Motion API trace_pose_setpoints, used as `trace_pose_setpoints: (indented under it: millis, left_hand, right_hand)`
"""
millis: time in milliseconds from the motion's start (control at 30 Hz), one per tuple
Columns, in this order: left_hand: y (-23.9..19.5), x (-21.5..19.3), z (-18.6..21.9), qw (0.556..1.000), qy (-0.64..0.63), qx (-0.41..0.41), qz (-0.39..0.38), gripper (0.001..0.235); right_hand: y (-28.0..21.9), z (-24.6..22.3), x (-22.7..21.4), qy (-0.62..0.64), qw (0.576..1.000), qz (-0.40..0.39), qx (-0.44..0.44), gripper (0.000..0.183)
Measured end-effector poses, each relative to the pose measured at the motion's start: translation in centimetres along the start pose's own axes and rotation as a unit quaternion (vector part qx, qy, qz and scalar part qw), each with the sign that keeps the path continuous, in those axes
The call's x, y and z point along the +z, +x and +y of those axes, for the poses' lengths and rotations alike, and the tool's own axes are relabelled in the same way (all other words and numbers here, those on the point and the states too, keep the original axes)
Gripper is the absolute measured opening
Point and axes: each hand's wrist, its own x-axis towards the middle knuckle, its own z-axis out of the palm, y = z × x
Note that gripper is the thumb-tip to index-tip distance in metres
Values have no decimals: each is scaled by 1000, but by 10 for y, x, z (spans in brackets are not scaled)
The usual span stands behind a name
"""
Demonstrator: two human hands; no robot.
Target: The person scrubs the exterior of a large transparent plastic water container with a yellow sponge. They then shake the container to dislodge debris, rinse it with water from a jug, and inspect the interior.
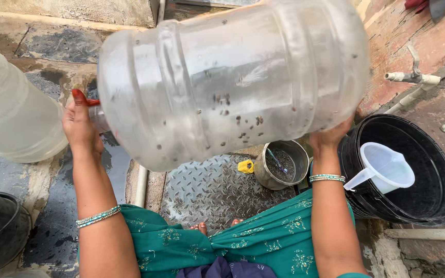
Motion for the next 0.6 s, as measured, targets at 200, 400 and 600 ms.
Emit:
trace_pose_setpoints:
  millis: [200,400,600]
  left_hand:
    - [-21,17,12,868,344,-359,-18,76]
    - [-31,27,40,959,235,-150,-47,45]
    - [-35,21,55,952,-186,194,-147,36]
  right_hand:
    - [0,21,-42,-447,853,-35,269,80]
    - [6,-12,-10,-353,918,-15,180,77]
    - [5,-78,28,116,981,-105,-115,80]
